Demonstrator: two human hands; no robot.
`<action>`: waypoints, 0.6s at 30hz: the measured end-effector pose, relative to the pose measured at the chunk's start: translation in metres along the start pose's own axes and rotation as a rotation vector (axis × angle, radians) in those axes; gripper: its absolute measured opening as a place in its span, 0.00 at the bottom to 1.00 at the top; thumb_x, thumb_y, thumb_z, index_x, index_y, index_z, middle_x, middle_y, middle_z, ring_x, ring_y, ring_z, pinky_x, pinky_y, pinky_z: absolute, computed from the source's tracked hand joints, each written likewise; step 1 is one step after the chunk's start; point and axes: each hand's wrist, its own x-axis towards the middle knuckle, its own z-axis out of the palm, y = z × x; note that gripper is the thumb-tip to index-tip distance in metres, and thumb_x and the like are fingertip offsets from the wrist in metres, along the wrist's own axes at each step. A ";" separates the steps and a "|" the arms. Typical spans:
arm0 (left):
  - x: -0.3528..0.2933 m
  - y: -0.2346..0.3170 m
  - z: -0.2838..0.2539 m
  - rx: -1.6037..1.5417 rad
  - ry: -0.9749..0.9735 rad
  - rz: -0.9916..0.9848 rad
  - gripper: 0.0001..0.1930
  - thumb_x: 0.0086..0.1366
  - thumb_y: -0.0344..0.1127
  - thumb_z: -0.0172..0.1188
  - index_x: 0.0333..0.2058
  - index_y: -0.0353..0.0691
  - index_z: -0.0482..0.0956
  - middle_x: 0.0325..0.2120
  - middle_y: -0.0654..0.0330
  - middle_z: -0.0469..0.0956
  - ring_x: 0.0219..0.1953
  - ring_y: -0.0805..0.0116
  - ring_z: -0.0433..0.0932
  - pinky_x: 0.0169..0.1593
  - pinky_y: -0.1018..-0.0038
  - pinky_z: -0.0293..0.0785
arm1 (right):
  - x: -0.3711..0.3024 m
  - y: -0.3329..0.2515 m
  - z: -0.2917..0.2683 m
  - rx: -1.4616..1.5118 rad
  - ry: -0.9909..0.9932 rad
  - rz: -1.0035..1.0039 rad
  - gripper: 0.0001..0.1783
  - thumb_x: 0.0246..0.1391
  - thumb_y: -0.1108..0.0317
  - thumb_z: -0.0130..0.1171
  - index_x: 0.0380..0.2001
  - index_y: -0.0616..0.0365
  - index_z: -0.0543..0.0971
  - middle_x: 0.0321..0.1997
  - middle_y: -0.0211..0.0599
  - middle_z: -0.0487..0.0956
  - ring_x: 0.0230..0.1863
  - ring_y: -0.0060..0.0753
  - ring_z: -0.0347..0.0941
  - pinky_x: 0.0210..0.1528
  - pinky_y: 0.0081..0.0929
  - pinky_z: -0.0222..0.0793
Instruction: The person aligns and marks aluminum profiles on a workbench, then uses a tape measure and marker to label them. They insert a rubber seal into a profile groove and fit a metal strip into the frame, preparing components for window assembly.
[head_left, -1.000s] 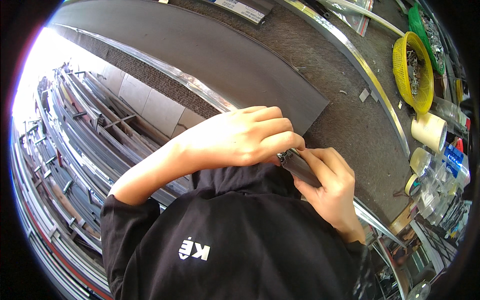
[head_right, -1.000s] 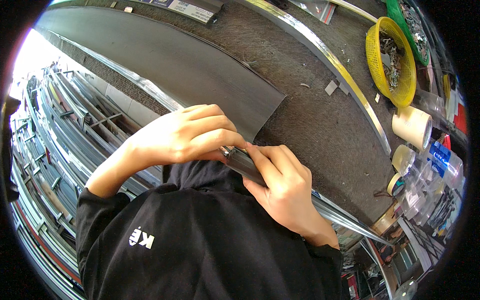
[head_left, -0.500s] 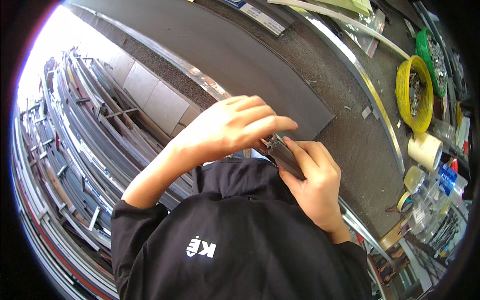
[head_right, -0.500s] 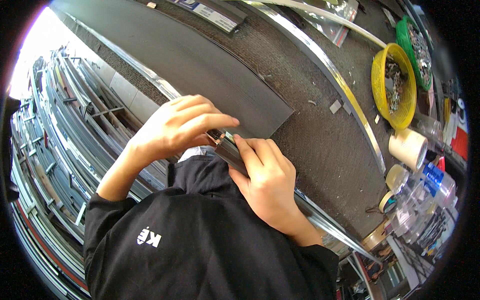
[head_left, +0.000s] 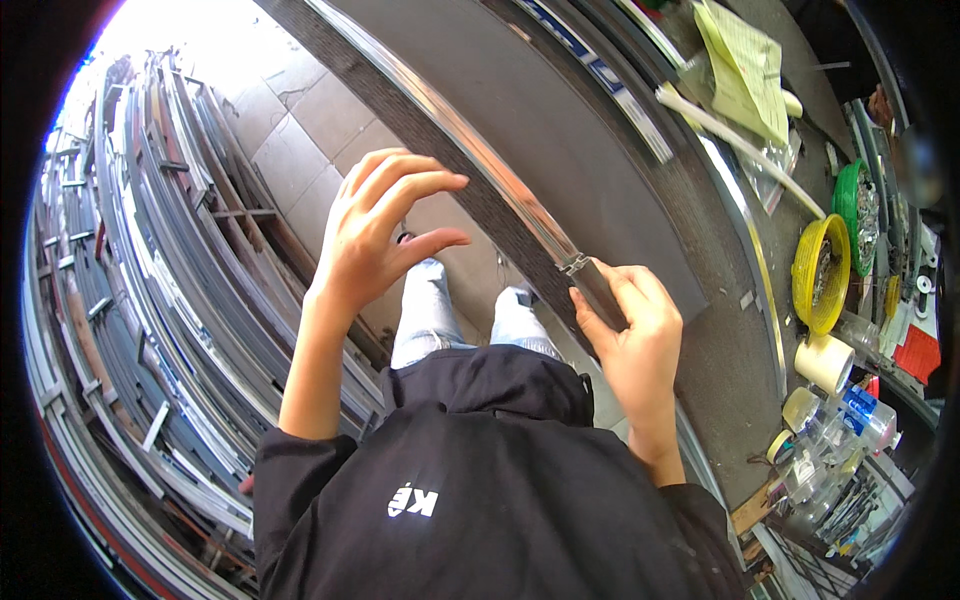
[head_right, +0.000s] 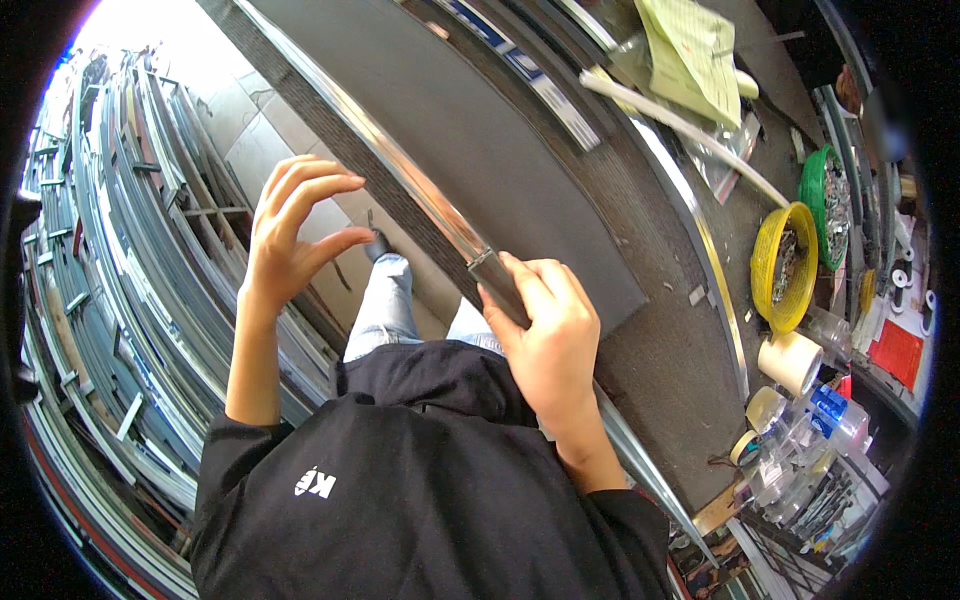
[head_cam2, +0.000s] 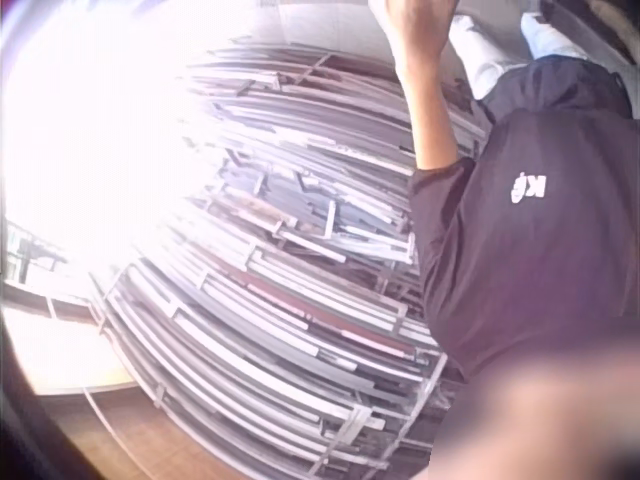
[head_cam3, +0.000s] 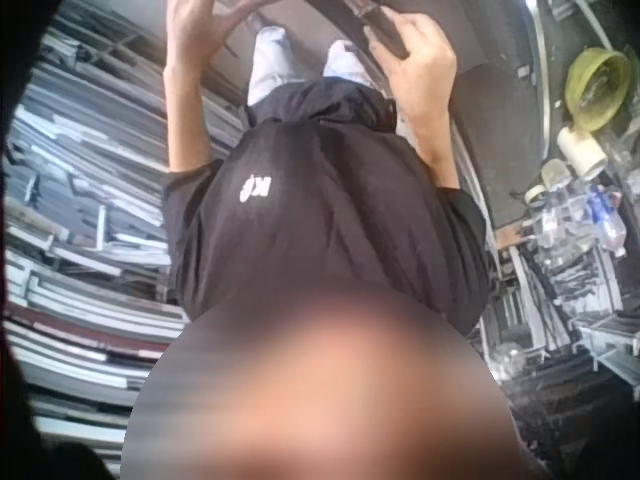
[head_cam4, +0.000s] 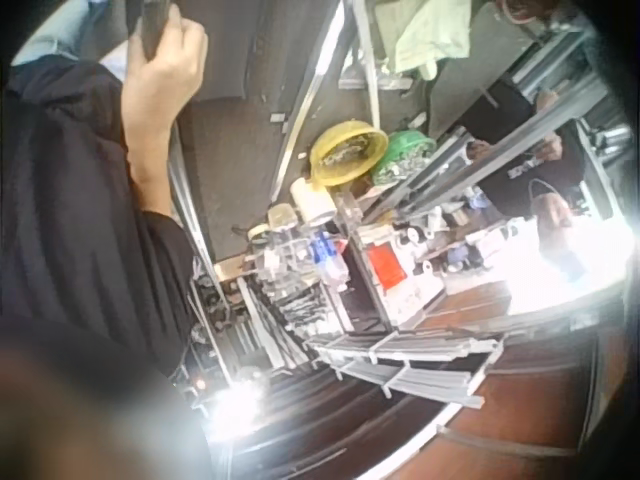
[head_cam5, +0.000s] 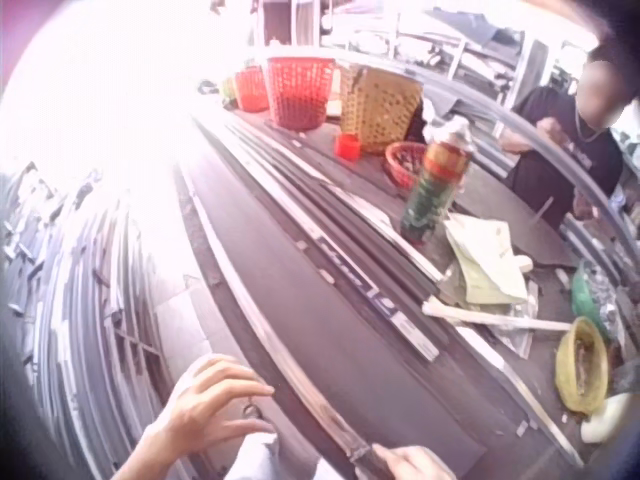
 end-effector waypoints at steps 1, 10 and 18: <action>-0.006 -0.015 -0.012 -0.002 0.017 -0.018 0.26 0.47 0.45 0.76 0.46 0.46 0.83 0.43 0.60 0.80 0.50 0.55 0.76 0.55 0.61 0.72 | 0.010 -0.009 0.008 -0.012 0.008 0.009 0.19 0.44 0.72 0.73 0.42 0.65 0.84 0.36 0.41 0.80 0.36 0.43 0.78 0.40 0.35 0.74; -0.069 -0.156 -0.146 0.045 -0.011 -0.248 0.14 0.58 0.37 0.68 0.43 0.42 0.82 0.44 0.56 0.79 0.49 0.52 0.75 0.54 0.60 0.71 | 0.123 -0.089 0.073 -0.076 0.057 0.040 0.14 0.50 0.71 0.71 0.39 0.65 0.84 0.33 0.43 0.82 0.31 0.37 0.80 0.36 0.30 0.74; -0.079 -0.230 -0.206 -0.008 0.033 -0.309 0.14 0.61 0.40 0.66 0.44 0.42 0.82 0.44 0.57 0.79 0.50 0.53 0.75 0.55 0.60 0.71 | 0.208 -0.136 0.122 -0.059 0.073 -0.031 0.12 0.50 0.72 0.71 0.37 0.66 0.85 0.31 0.41 0.82 0.28 0.36 0.79 0.34 0.30 0.73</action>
